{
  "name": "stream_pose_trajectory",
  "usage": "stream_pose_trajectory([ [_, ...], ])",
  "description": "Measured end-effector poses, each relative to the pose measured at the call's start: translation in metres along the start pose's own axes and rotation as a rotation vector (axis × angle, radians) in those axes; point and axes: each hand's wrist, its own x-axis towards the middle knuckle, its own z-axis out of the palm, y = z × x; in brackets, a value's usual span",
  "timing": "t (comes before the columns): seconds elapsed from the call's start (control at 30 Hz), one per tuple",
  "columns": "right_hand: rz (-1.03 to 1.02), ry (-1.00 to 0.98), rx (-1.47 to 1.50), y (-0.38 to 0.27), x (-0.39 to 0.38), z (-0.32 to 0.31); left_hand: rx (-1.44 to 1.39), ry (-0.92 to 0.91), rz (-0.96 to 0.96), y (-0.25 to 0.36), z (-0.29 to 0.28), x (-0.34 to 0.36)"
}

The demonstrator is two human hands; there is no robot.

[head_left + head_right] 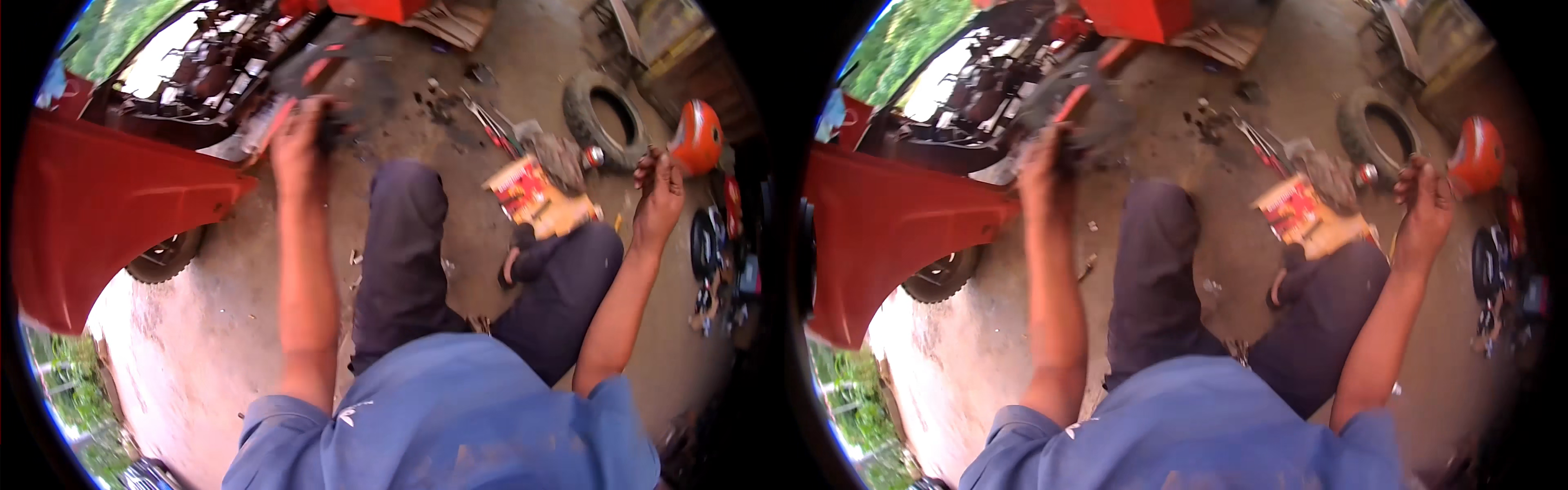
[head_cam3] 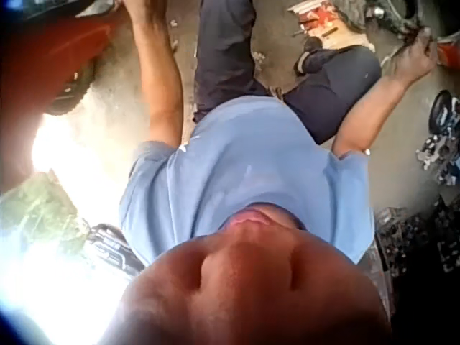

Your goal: The person wipes a metal gasket with a cloth, places a new gasket onto a motorcycle engine block, and cleans the interior of an engine cylinder using a screwdriver and a spray can.

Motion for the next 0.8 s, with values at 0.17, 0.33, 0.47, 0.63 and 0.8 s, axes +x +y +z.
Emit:
stream_pose_trajectory([
  [0.17,0.377,0.143,-0.458,0.056,-0.113,-0.193,0.313,0.232,-0.003,0.03,-0.16,-0.079],
  [0.33,0.772,-0.529,-0.763,0.117,-0.355,-0.264,0.473,0.411,-0.091,0.013,-0.215,-0.135],
  [0.47,0.666,-1.017,-0.639,0.105,-0.406,-0.167,0.429,0.408,0.045,0.042,-0.186,-0.101],
  [0.63,0.397,-1.353,-0.621,0.207,-0.295,0.051,1.075,0.195,0.409,0.058,-0.125,-0.027],
  [0.8,0.17,-1.523,-0.827,0.33,-0.245,0.258,0.834,0.048,0.005,-0.065,-0.142,-0.008],
])
